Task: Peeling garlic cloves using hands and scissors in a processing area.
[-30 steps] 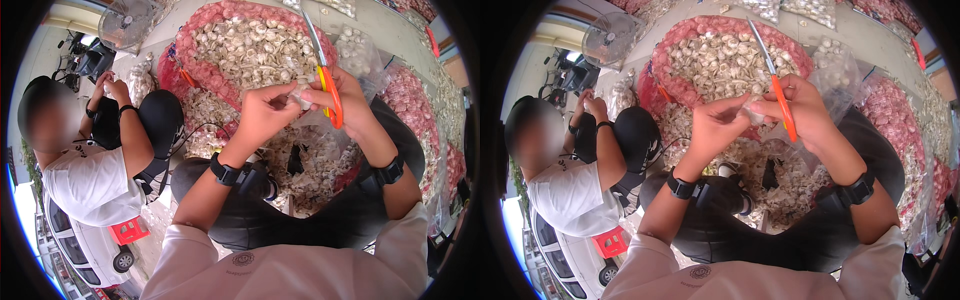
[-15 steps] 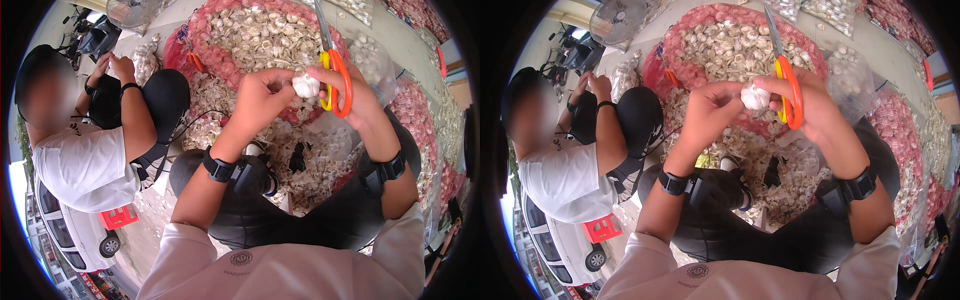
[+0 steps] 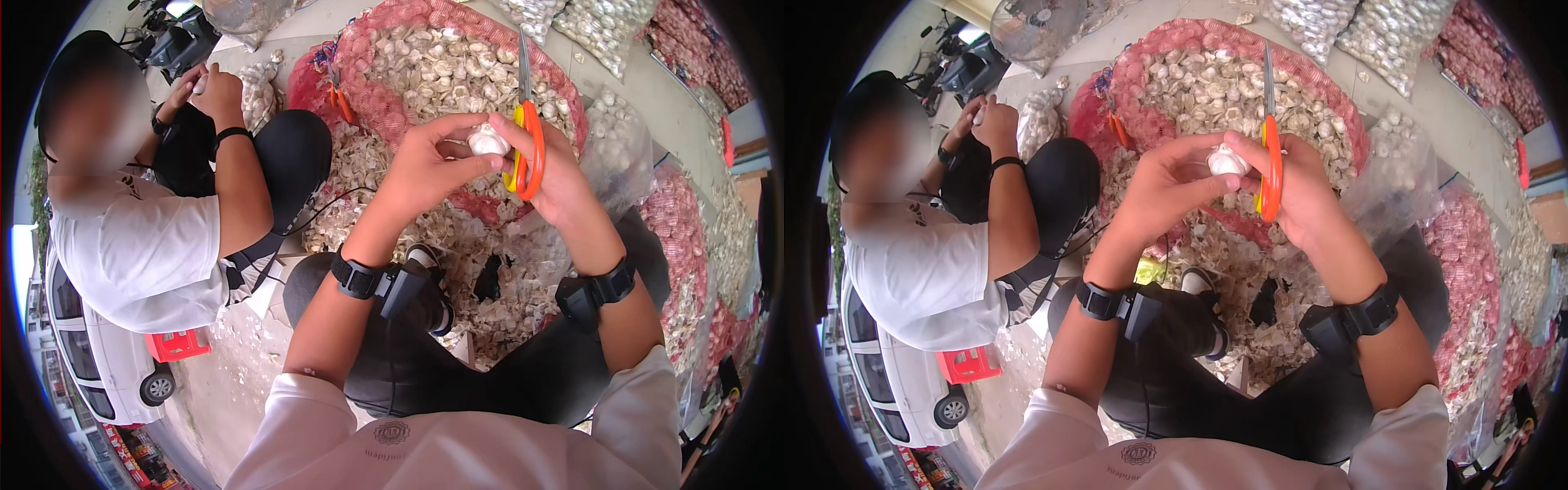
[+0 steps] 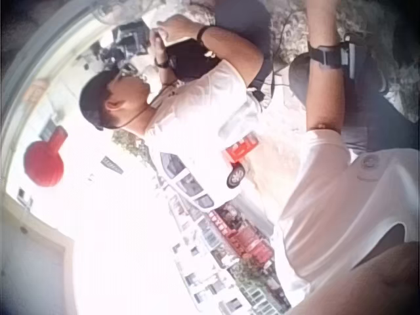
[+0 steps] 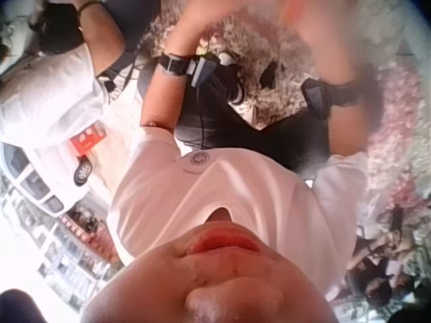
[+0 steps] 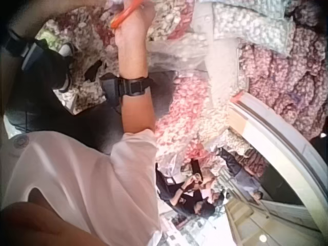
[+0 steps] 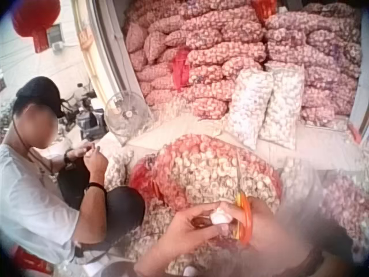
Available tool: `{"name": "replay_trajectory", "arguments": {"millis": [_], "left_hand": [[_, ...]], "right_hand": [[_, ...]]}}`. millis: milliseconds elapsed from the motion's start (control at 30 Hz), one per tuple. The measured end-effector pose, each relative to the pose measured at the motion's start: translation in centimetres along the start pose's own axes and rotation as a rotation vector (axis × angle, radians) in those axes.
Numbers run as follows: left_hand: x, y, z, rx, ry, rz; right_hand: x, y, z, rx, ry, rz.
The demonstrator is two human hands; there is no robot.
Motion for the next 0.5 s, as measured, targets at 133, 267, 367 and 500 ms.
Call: {"name": "replay_trajectory", "arguments": {"millis": [133, 267, 367, 500], "left_hand": [[0.6, -0.1, 0.3, 0.030, 0.006, -0.134], [1.3, -0.3, 0.4, 0.103, -0.284, -0.213], [2.0, -0.7, 0.8, 0.180, -0.432, -0.294], [2.4, -0.3, 1.0, 0.163, 0.112, -0.194]], "right_hand": [[0.3, 0.6, -0.3, 0.059, -0.089, 0.023], [0.0, 0.1, 0.7, 0.018, -0.051, 0.121], [0.0, -0.1, 0.9, 0.009, 0.027, 0.146], [0.8, -0.2, 0.9, 0.048, 0.060, 0.158]]}}
Point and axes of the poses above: each hand's wrist, its own y-axis towards the middle knuckle, its own x-axis out of the back of the hand, z = x × y, the point moved 3 cm from there along y, towards the middle knuckle, and after that the axes turned 2 degrees about -x, right-handed, at the moved point
